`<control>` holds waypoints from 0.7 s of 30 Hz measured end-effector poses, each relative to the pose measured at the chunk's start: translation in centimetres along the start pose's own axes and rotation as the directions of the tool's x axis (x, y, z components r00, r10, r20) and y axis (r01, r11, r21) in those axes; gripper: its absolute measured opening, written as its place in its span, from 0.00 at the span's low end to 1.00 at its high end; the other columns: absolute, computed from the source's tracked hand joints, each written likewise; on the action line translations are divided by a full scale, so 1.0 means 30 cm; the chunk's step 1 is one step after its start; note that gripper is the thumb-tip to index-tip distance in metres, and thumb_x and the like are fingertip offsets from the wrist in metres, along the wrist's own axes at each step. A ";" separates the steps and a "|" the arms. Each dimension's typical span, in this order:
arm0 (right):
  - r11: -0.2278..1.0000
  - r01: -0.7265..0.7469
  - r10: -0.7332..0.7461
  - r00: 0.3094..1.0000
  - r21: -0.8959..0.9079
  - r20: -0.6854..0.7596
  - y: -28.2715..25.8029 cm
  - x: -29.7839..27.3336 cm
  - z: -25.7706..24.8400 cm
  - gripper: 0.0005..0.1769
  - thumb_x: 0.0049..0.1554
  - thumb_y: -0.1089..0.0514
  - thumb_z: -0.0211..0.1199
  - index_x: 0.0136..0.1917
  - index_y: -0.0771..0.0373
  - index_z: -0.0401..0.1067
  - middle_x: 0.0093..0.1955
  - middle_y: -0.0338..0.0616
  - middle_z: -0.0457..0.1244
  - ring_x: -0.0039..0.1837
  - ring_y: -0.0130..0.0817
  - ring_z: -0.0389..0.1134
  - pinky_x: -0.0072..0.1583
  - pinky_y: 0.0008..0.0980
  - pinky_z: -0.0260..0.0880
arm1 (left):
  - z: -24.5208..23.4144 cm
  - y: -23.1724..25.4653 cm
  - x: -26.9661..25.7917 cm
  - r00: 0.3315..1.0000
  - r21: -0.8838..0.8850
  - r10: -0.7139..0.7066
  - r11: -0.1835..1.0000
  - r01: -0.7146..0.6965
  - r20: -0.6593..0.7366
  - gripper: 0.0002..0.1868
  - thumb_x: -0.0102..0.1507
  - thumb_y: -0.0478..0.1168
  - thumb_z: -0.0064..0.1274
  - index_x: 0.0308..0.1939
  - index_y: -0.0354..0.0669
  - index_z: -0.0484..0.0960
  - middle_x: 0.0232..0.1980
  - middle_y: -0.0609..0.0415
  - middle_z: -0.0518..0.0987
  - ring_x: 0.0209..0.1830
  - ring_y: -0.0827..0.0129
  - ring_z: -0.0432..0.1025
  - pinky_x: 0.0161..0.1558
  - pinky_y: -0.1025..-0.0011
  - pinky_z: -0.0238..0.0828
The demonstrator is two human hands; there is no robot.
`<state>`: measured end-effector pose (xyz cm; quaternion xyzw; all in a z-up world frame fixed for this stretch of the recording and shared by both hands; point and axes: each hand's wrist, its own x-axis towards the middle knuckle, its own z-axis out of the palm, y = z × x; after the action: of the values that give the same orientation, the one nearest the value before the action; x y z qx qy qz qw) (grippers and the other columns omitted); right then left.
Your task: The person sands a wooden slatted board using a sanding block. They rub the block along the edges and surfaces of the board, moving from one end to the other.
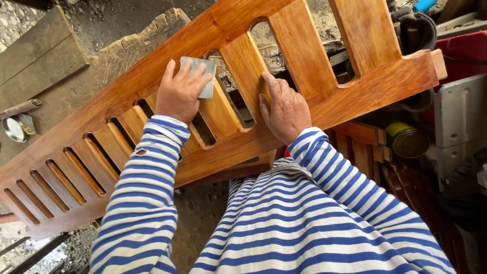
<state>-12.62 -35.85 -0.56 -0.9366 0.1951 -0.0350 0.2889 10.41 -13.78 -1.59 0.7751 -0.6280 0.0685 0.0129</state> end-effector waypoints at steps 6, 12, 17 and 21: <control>0.998 -0.035 0.034 0.999 0.042 0.026 0.002 0.012 0.011 0.31 0.64 0.48 0.56 0.76 0.54 0.53 0.53 0.49 0.61 0.45 0.53 0.72 0.47 0.52 0.74 | -0.121 0.311 -0.042 0.993 -0.219 0.112 0.970 -0.103 0.029 0.23 0.56 0.35 0.45 0.54 0.47 0.85 0.63 0.45 0.80 0.65 0.50 0.72 0.65 0.44 0.63; 0.994 -0.013 0.011 1.000 0.113 0.019 -0.001 0.015 -0.006 0.31 0.64 0.50 0.56 0.76 0.57 0.52 0.52 0.50 0.60 0.45 0.55 0.72 0.46 0.52 0.74 | -0.040 0.201 -0.040 0.973 -0.192 0.222 0.954 -0.229 -0.054 0.24 0.62 0.34 0.38 0.58 0.48 0.82 0.63 0.50 0.80 0.64 0.50 0.73 0.65 0.38 0.61; 0.997 0.003 -0.004 1.000 0.072 0.025 0.001 0.009 -0.018 0.33 0.64 0.50 0.58 0.77 0.57 0.52 0.53 0.49 0.60 0.46 0.53 0.72 0.46 0.50 0.74 | 0.016 0.044 0.000 0.998 -0.076 0.065 0.995 -0.065 0.000 0.26 0.59 0.34 0.50 0.61 0.52 0.85 0.65 0.54 0.81 0.70 0.52 0.69 0.70 0.43 0.56; 0.994 -0.018 0.014 0.999 0.104 0.030 -0.004 0.012 -0.027 0.32 0.64 0.50 0.57 0.77 0.57 0.52 0.53 0.50 0.61 0.47 0.53 0.73 0.47 0.50 0.75 | -0.051 0.242 -0.020 0.998 -0.115 0.066 0.991 -0.064 0.013 0.20 0.62 0.35 0.45 0.56 0.50 0.84 0.64 0.53 0.80 0.68 0.52 0.70 0.69 0.45 0.61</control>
<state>-12.39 -36.32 0.18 -0.9191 0.1962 -0.0289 0.3404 3.05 -14.55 -0.63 0.7526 -0.6561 0.0262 0.0495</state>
